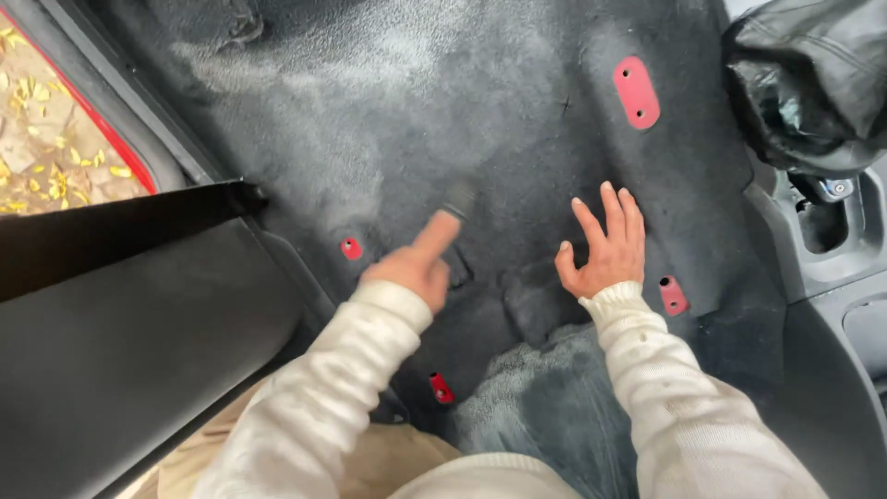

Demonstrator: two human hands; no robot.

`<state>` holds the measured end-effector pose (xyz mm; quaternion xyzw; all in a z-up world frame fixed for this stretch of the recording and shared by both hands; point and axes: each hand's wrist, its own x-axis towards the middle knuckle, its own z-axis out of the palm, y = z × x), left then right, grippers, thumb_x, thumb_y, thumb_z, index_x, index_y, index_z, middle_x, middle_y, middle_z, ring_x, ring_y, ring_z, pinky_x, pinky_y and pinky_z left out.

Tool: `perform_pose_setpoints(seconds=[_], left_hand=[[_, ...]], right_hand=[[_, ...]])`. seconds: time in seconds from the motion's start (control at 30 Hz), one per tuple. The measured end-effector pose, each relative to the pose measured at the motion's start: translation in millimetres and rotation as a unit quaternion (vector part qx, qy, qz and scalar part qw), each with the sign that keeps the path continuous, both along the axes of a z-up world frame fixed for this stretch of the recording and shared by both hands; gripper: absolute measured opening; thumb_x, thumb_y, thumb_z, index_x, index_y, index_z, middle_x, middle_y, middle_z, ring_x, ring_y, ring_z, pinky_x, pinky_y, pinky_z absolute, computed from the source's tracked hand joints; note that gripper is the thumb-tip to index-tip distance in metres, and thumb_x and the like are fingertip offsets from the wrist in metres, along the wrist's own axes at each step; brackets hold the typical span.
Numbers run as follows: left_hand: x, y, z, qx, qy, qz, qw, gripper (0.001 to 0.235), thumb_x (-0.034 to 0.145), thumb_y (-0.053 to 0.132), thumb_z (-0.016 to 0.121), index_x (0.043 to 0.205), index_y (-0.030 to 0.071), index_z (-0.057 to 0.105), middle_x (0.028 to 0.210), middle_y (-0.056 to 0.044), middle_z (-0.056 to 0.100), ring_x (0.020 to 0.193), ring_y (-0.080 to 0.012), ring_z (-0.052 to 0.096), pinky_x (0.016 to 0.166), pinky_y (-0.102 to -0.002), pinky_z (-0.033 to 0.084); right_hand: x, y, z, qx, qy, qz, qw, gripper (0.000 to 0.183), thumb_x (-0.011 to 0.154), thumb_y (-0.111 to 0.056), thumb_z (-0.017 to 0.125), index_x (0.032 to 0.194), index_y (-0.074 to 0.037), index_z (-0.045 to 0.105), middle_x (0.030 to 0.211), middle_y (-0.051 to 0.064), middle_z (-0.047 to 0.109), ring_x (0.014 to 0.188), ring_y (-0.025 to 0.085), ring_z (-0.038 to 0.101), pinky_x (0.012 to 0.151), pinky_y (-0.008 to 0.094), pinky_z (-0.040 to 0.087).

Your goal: The person uses a vacuum cleaner hose with a nozzle attachment to clean the dark grey carpeted floor of a car's passenger side. They systematically move the nozzle across the floor, around red seatbelt anchors, and into crevices near the door sill and center console.

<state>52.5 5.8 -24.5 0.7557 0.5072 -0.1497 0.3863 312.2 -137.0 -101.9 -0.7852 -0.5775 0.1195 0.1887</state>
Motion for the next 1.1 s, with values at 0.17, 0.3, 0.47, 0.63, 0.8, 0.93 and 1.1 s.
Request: perform_pose_setpoints(seconds=[0.17,0.3,0.47,0.63,0.8,0.93,1.1], left_hand=[[14,-2,5,-0.056,0.035,-0.049,0.997,0.076,0.090,0.030,0.064,0.155,0.045,0.029,0.094,-0.019,0.072,0.087,-0.0407,0.070,0.079,-0.051,0.054],[16,25,12,-0.034,0.049,0.124,0.991,0.065,0.093,0.034,0.063,0.153,0.045,0.039,0.099,-0.019,0.075,0.090,-0.0391,0.071,0.082,-0.048,0.057],[14,1,-3,-0.034,-0.020,-0.019,0.999,0.068,0.089,0.031,0.066,0.151,0.044,0.041,0.103,-0.019,0.074,0.096,-0.0397,0.069,0.085,-0.050,0.055],[29,30,-16,0.025,-0.071,0.118,0.990,0.069,0.090,0.030,0.064,0.153,0.040,0.038,0.112,-0.018,0.073,0.096,-0.0380,0.071,0.083,-0.047,0.058],[38,59,-9,-0.011,-0.009,0.045,0.999,0.064,0.095,0.035,0.063,0.154,0.044,0.041,0.104,-0.018,0.076,0.098,-0.0383,0.071,0.088,-0.048,0.057],[46,48,-21,-0.004,-0.081,-0.049,0.996,0.072,0.088,0.029,0.065,0.154,0.041,0.038,0.118,-0.019,0.072,0.097,-0.0414,0.069,0.085,-0.050,0.055],[62,79,-13,-0.016,-0.035,0.055,0.998,0.066,0.092,0.033,0.061,0.153,0.047,0.038,0.103,-0.016,0.076,0.097,-0.0357,0.074,0.090,-0.043,0.059]], right_hand=[[2,-3,-5,-0.012,0.004,-0.001,1.000,0.060,0.082,-0.022,0.069,0.141,-0.009,0.064,0.157,0.025,0.045,0.146,0.047,0.040,0.122,0.056,0.036],[4,0,0,-0.018,0.003,-0.012,1.000,0.064,0.081,-0.022,0.069,0.143,-0.007,0.062,0.158,0.028,0.043,0.146,0.047,0.040,0.121,0.056,0.036],[-4,-5,2,-0.024,0.023,-0.012,0.999,0.064,0.082,-0.021,0.069,0.144,-0.007,0.062,0.159,0.027,0.043,0.147,0.047,0.041,0.122,0.056,0.036],[6,1,-2,-0.013,0.007,-0.018,1.000,0.063,0.079,-0.021,0.068,0.141,-0.006,0.062,0.157,0.028,0.043,0.145,0.047,0.041,0.120,0.056,0.036],[3,3,-2,-0.012,0.012,-0.021,1.000,0.066,0.078,-0.018,0.068,0.142,-0.003,0.059,0.157,0.028,0.043,0.145,0.047,0.041,0.120,0.056,0.036],[2,2,-1,-0.017,0.034,-0.026,0.999,0.067,0.080,-0.019,0.068,0.143,-0.002,0.057,0.157,0.028,0.044,0.144,0.047,0.041,0.119,0.055,0.037],[2,2,0,0.007,0.044,-0.030,0.999,0.042,0.078,-0.017,0.069,0.119,-0.007,0.071,0.141,0.017,0.060,0.138,0.040,0.050,0.118,0.052,0.042]])
